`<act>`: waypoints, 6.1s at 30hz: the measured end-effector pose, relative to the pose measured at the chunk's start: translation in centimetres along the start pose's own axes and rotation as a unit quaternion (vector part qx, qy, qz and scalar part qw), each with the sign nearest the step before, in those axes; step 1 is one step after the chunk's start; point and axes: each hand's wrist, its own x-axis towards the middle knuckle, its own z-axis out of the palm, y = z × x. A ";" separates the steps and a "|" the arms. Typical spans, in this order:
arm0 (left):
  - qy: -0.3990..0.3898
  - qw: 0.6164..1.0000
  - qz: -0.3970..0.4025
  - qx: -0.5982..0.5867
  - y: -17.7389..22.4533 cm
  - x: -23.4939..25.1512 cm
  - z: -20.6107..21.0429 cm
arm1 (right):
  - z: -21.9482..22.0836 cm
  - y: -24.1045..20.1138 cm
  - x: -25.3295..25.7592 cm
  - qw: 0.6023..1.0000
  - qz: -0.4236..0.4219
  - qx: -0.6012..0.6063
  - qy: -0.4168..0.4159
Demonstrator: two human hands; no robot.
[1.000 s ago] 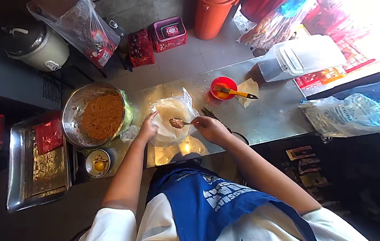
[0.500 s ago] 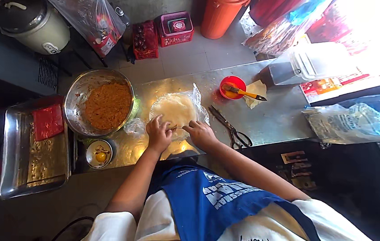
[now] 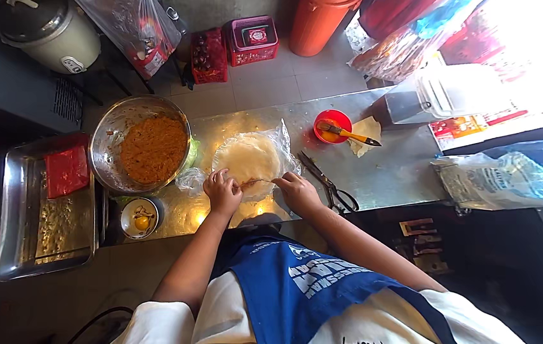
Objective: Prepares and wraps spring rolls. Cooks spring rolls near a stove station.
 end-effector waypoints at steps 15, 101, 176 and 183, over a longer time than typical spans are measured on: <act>-0.057 0.998 0.008 -0.002 1.5 0.3 0.0 | -2.2 -2.0 1.4 0.998 0.026 -0.045 -0.037; -0.027 0.997 -0.042 -0.056 7.2 2.1 1.0 | 0.6 2.6 -1.1 0.992 0.067 0.085 0.068; 0.013 0.993 0.027 -0.112 -1.3 -1.4 -0.5 | -11.3 5.5 1.0 0.936 0.292 0.155 -0.116; 0.017 0.991 0.032 -0.132 -1.2 -1.3 -0.8 | -12.9 -0.8 2.6 0.935 0.168 0.307 -0.053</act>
